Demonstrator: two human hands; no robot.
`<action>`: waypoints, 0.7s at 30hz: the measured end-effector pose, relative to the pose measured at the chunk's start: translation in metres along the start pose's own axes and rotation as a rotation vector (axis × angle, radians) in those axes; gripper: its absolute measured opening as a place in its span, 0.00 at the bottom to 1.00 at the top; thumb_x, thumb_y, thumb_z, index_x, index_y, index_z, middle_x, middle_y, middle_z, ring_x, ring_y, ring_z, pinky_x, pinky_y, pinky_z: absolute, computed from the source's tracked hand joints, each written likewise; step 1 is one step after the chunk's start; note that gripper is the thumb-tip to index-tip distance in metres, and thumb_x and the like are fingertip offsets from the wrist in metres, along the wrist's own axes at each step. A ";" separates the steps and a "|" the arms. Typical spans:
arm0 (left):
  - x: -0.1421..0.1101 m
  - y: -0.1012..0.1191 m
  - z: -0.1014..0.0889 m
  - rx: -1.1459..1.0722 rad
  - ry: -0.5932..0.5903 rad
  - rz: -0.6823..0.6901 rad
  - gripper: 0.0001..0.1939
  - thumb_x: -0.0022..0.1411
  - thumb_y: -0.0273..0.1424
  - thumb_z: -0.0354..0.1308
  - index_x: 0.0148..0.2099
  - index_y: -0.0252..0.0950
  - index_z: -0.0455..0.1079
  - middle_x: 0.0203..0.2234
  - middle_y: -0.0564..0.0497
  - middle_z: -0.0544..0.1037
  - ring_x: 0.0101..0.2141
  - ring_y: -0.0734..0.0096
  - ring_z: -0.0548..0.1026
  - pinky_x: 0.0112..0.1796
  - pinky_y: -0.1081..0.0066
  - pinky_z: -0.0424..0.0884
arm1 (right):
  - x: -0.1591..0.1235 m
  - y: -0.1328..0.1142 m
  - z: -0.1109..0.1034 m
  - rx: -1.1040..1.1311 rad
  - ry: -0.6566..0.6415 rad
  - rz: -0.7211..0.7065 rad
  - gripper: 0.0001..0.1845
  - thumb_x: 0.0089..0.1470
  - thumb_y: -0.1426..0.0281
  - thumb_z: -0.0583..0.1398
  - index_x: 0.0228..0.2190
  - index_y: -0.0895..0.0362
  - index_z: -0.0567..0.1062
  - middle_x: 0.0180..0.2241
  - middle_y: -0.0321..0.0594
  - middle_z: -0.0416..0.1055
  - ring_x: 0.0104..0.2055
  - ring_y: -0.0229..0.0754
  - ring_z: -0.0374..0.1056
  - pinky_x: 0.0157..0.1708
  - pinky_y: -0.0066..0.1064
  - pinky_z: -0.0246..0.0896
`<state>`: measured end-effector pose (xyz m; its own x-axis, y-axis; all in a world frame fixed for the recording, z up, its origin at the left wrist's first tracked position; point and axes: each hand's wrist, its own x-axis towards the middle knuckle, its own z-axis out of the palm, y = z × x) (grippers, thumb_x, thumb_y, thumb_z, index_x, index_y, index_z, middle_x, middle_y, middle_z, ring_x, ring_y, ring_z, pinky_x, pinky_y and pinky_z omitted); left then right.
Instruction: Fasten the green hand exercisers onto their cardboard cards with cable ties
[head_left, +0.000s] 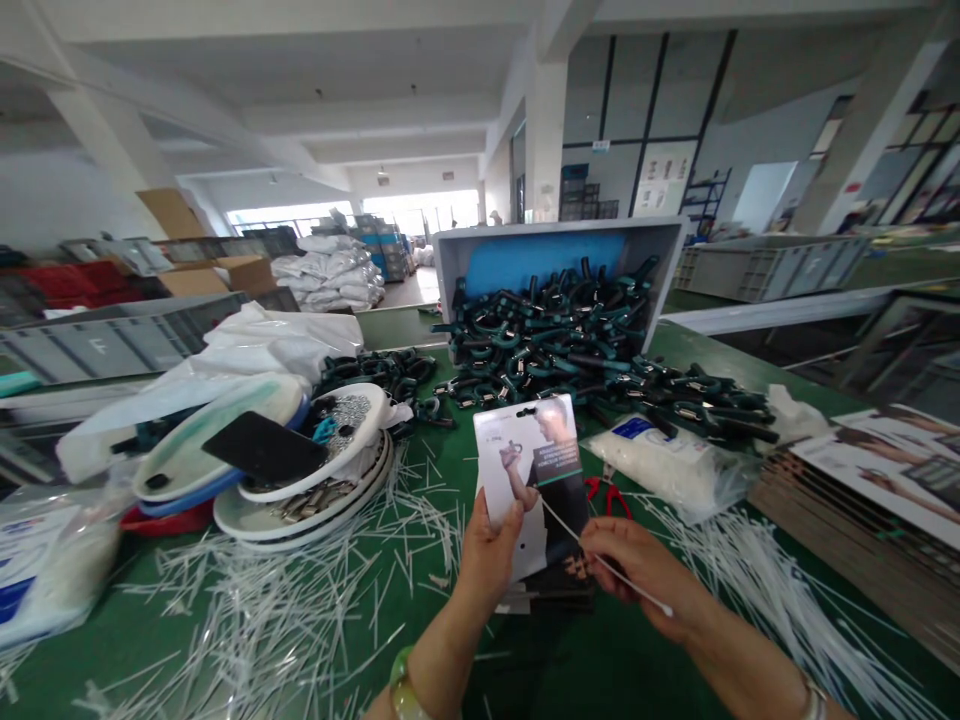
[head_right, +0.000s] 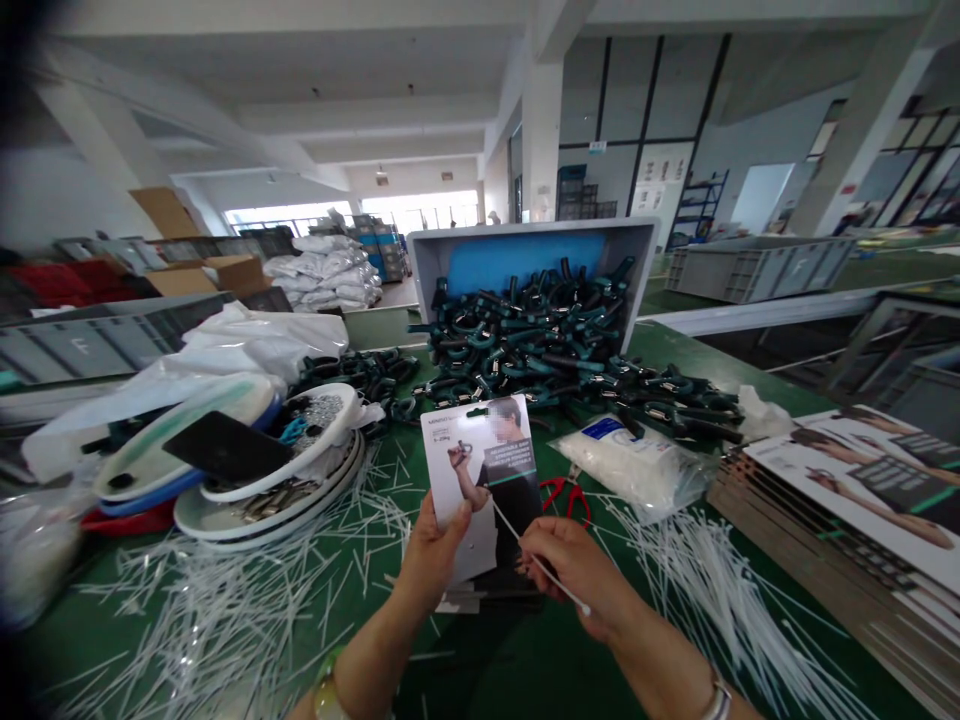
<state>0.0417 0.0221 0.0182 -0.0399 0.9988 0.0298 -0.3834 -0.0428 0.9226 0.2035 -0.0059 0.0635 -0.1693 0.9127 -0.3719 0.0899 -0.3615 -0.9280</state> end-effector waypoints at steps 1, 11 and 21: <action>-0.001 0.000 -0.001 0.011 -0.012 0.015 0.30 0.51 0.36 0.62 0.55 0.38 0.61 0.42 0.43 0.75 0.42 0.60 0.74 0.46 0.62 0.66 | 0.000 0.000 0.000 0.009 0.003 0.004 0.09 0.40 0.65 0.55 0.16 0.56 0.62 0.09 0.26 0.55 0.13 0.28 0.45 0.14 0.23 0.34; -0.018 0.001 0.008 -0.071 -0.236 -0.114 0.34 0.51 0.37 0.62 0.59 0.40 0.56 0.44 0.45 0.74 0.42 0.61 0.73 0.44 0.64 0.68 | 0.016 0.007 0.013 0.088 -0.021 -0.142 0.20 0.43 0.54 0.59 0.20 0.57 0.63 0.12 0.25 0.55 0.15 0.27 0.46 0.16 0.23 0.36; -0.017 0.014 -0.003 -0.214 -0.148 -0.306 0.30 0.45 0.35 0.66 0.51 0.34 0.66 0.31 0.47 0.76 0.29 0.66 0.73 0.34 0.67 0.68 | 0.015 0.001 -0.029 0.038 0.228 -0.198 0.20 0.40 0.52 0.61 0.26 0.57 0.71 0.18 0.31 0.66 0.18 0.32 0.60 0.18 0.24 0.52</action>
<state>0.0343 0.0040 0.0291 0.2336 0.9584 -0.1639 -0.5412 0.2682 0.7970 0.2297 0.0130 0.0577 0.0452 0.9839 -0.1731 0.0397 -0.1749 -0.9838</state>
